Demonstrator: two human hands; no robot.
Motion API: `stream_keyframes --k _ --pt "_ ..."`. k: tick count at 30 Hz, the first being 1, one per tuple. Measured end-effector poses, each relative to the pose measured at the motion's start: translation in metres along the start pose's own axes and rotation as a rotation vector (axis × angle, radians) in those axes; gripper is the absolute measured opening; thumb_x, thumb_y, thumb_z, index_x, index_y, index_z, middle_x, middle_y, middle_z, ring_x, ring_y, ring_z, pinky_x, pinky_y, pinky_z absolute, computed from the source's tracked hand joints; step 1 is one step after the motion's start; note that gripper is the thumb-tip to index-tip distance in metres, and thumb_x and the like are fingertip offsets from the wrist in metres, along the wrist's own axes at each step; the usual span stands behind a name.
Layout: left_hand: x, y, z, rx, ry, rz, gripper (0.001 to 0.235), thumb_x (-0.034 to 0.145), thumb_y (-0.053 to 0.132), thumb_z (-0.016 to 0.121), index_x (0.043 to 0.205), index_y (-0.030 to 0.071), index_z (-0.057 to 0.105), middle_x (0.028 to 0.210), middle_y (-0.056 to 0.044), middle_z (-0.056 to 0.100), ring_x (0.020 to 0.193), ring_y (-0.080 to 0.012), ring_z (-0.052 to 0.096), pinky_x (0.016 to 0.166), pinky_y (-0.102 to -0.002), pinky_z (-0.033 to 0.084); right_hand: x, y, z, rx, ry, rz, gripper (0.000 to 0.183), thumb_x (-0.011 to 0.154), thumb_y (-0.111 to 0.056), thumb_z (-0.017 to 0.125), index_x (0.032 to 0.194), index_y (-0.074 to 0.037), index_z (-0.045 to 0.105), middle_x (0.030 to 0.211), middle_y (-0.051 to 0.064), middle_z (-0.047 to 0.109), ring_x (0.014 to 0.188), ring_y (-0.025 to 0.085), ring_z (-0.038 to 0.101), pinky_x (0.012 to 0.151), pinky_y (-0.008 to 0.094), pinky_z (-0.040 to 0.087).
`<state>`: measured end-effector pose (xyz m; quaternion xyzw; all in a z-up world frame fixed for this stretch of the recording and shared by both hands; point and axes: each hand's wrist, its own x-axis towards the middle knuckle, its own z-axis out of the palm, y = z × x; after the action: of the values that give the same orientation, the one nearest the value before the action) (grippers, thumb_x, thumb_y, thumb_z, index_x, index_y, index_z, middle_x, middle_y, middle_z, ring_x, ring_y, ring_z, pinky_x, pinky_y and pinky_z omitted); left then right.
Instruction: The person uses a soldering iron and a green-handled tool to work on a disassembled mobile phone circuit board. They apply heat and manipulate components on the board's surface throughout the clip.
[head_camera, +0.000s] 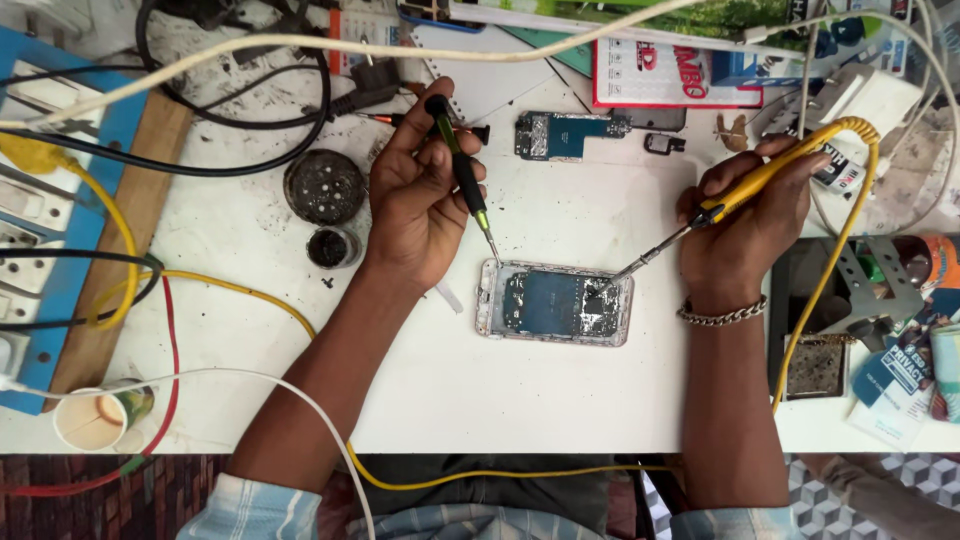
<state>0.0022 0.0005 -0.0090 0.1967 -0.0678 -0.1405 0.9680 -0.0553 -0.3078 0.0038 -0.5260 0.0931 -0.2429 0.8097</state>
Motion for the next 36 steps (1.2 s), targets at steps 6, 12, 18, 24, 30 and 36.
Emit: stream_keyframes --k 6,12,18,24,30,36 --pt "0.0 -0.001 -0.006 0.066 -0.038 0.023 0.065 0.101 -0.001 0.074 0.158 -0.001 0.043 0.095 0.0 0.065 0.102 -0.0106 0.065 0.083 -0.024 0.058 -0.002 0.0 0.004 -0.041 0.015 -0.01 0.05 0.113 -0.059 0.051 0.114 -0.008 0.051 0.074 0.007 0.055 0.061 0.019 0.053 0.05 0.036 0.044" --pt "-0.003 -0.004 0.0 0.056 -0.06 -0.031 0.04 0.105 0.011 0.074 0.14 -0.003 0.058 0.103 -0.006 0.066 0.092 -0.0098 0.063 0.082 -0.022 0.057 -0.001 -0.002 0.008 0.004 0.004 0.025 0.049 0.11 -0.059 0.048 0.118 -0.011 0.05 0.072 0.007 0.055 0.056 0.019 0.051 0.047 0.034 0.043" --pt "-0.006 -0.003 0.0 0.045 -0.077 -0.086 0.019 0.102 0.001 0.071 0.119 0.003 0.062 0.118 -0.014 0.07 0.113 -0.0259 0.071 0.094 -0.036 0.064 0.0 0.002 -0.001 0.041 0.008 0.024 0.048 0.112 -0.057 0.047 0.116 -0.01 0.05 0.074 0.007 0.055 0.058 0.02 0.052 0.048 0.035 0.043" --pt "-0.009 -0.004 -0.015 0.027 -0.041 -0.102 0.025 0.099 -0.009 0.069 0.117 0.005 0.06 0.124 -0.017 0.07 0.122 -0.031 0.07 0.095 -0.037 0.064 0.003 0.006 -0.001 0.047 -0.005 -0.007 0.049 0.112 -0.058 0.043 0.119 -0.01 0.051 0.073 0.007 0.055 0.055 0.019 0.051 0.046 0.035 0.043" --pt "-0.01 0.006 -0.028 0.027 -0.11 -0.158 0.019 0.101 -0.002 0.071 0.117 0.0 0.06 0.108 -0.021 0.07 0.09 -0.0269 0.066 0.067 -0.029 0.055 0.009 0.007 0.0 0.124 0.003 0.011 0.048 0.108 -0.058 0.042 0.113 -0.011 0.051 0.07 0.008 0.056 0.051 0.02 0.05 0.047 0.036 0.045" --pt "-0.021 0.019 0.023 -0.261 -0.204 -0.283 0.026 0.104 0.003 0.062 0.127 -0.005 0.056 0.105 -0.022 0.064 0.095 -0.0298 0.066 0.083 -0.038 0.06 0.01 0.008 0.004 0.143 0.034 0.04 0.049 0.107 -0.057 0.038 0.111 -0.01 0.05 0.068 0.009 0.056 0.05 0.02 0.052 0.046 0.034 0.047"
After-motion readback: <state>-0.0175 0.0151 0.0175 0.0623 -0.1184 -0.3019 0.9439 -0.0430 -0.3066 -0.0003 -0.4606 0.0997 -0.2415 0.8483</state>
